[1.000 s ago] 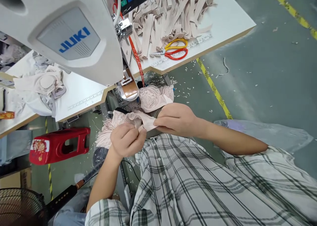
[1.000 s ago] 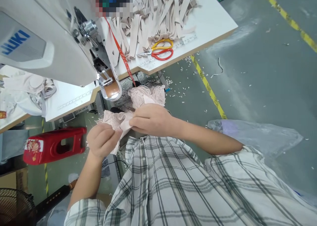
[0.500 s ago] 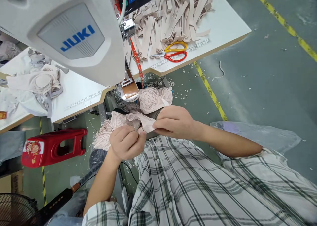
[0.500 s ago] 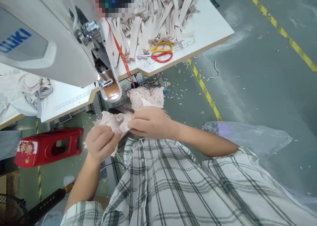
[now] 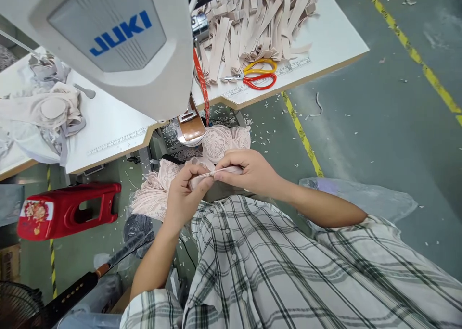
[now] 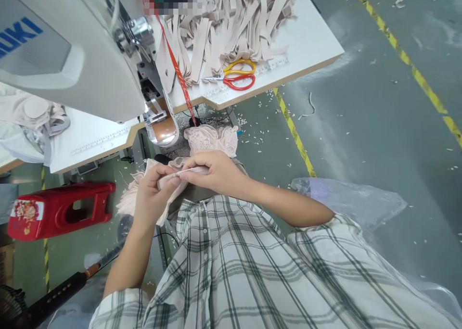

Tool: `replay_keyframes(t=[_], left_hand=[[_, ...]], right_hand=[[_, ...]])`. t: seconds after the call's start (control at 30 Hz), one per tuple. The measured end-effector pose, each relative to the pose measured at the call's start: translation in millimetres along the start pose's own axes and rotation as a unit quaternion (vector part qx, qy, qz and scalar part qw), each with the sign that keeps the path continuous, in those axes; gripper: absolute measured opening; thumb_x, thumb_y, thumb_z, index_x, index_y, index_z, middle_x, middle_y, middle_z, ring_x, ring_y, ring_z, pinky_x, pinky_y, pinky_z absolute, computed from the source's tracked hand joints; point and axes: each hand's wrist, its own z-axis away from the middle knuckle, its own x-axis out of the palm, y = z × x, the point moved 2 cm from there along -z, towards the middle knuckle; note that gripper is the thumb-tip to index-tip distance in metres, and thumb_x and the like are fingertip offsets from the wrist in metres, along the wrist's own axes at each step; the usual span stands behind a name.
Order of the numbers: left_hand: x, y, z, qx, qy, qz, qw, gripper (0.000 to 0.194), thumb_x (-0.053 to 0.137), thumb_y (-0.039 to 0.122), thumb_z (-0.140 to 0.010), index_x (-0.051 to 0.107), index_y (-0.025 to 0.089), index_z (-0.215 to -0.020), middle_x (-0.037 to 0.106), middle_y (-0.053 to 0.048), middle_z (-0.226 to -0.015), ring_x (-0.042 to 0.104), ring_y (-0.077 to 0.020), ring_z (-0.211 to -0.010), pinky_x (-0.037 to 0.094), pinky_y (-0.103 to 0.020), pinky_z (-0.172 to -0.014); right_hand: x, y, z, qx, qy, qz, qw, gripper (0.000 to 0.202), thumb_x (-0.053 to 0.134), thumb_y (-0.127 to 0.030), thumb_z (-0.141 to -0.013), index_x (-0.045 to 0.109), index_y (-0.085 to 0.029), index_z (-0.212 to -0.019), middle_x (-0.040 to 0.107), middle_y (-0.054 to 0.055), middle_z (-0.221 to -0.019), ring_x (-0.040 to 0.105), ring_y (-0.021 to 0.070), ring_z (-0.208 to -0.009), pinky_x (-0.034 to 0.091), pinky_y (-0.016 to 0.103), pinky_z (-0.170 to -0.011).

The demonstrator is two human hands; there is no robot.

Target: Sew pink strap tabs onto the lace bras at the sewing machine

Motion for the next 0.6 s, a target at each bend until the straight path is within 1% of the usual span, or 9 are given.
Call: replay_keyframes(t=[0.1,0.2,0.33,0.4,0.43,0.47,0.53,0.57,0.6], left_hand=[[1.6,-4.6,1.1,-0.045,0.015,0.028,0.998,0.014,0.071,0.033,-0.086,0.066,0.020,-0.087,0.064,0.002,-0.081,0.055,-0.0114,-0.072,0.044,-0.022,-0.066],[1.7,-6.0,0.5,-0.062,0.016,0.040,0.997,0.016,0.072,0.034,-0.085,0.066,0.020,-0.086,0.063,0.003,-0.079,0.053,-0.0109,-0.069,0.043,-0.021,-0.064],[-4.3,-5.7,-4.1,-0.060,0.002,0.013,0.998,0.017,0.070,0.037,-0.087,0.065,0.020,-0.088,0.063,0.003,-0.080,0.055,-0.0110,-0.069,0.045,-0.022,-0.064],[-3.1,-9.3,-5.2,-0.030,0.004,-0.045,0.999,0.017,0.066,0.037,-0.090,0.065,0.020,-0.093,0.065,0.000,-0.086,0.060,-0.0137,-0.077,0.049,-0.025,-0.071],[0.7,-13.5,-4.4,0.001,0.030,-0.082,0.996,0.019,0.064,0.037,-0.091,0.064,0.021,-0.100,0.067,-0.002,-0.095,0.063,-0.0166,-0.087,0.051,-0.029,-0.080],[7.8,-20.0,-2.4,0.040,0.067,-0.118,0.990,0.024,0.063,0.037,-0.091,0.062,0.021,-0.109,0.067,-0.006,-0.106,0.063,-0.0203,-0.101,0.050,-0.034,-0.090],[33.6,-41.1,4.3,0.119,0.148,-0.180,0.965,0.048,0.064,0.038,-0.090,0.048,0.019,-0.131,0.055,-0.016,-0.135,0.049,-0.0292,-0.131,0.041,-0.048,-0.109],[52.8,-56.1,7.0,0.143,0.132,-0.197,0.961,0.064,0.067,0.041,-0.086,0.041,0.016,-0.139,0.047,-0.020,-0.143,0.040,-0.0333,-0.140,0.035,-0.052,-0.114],[73.9,-73.7,8.5,0.143,0.090,-0.217,0.961,0.078,0.070,0.045,-0.083,0.033,0.014,-0.145,0.038,-0.024,-0.150,0.031,-0.0366,-0.145,0.031,-0.055,-0.117]], right_hand=[[1.8,1.0,-1.9,0.010,0.000,-0.019,1.000,0.012,0.071,-0.030,-0.085,0.074,-0.019,-0.084,0.067,-0.001,-0.076,0.056,0.0088,-0.066,0.040,0.022,-0.060],[4.8,-0.2,-1.8,0.011,0.002,-0.022,1.000,0.011,0.071,-0.030,-0.084,0.073,-0.019,-0.083,0.068,-0.001,-0.077,0.056,0.0094,-0.066,0.041,0.023,-0.061],[1.2,2.3,-1.7,0.011,-0.011,-0.012,1.000,0.013,0.068,-0.031,-0.087,0.074,-0.022,-0.092,0.070,0.000,-0.084,0.060,0.0116,-0.073,0.043,0.025,-0.067],[-5.0,9.0,-4.5,0.016,-0.023,0.002,1.000,0.013,0.067,-0.033,-0.088,0.074,-0.023,-0.093,0.070,-0.001,-0.083,0.060,0.0120,-0.075,0.043,0.026,-0.070],[-8.7,13.6,-6.9,0.030,-0.005,-0.002,1.000,0.013,0.067,-0.034,-0.087,0.073,-0.023,-0.091,0.069,-0.001,-0.082,0.059,0.0122,-0.074,0.043,0.026,-0.070],[-11.9,18.3,-9.3,0.057,0.037,-0.024,0.997,0.014,0.066,-0.036,-0.087,0.071,-0.023,-0.088,0.067,-0.001,-0.081,0.058,0.0124,-0.073,0.044,0.027,-0.070],[-14.3,25.5,-10.6,0.142,0.174,-0.118,0.967,0.023,0.062,-0.045,-0.088,0.066,-0.022,-0.085,0.063,-0.001,-0.080,0.055,0.0130,-0.071,0.045,0.028,-0.069],[-11.9,26.2,-8.0,0.189,0.226,-0.176,0.939,0.027,0.061,-0.049,-0.088,0.063,-0.022,-0.085,0.061,-0.001,-0.079,0.055,0.0134,-0.070,0.047,0.028,-0.067],[-7.9,24.1,-2.9,0.231,0.246,-0.226,0.914,0.029,0.060,-0.052,-0.087,0.061,-0.023,-0.086,0.060,-0.001,-0.079,0.055,0.0139,-0.070,0.048,0.029,-0.066]])
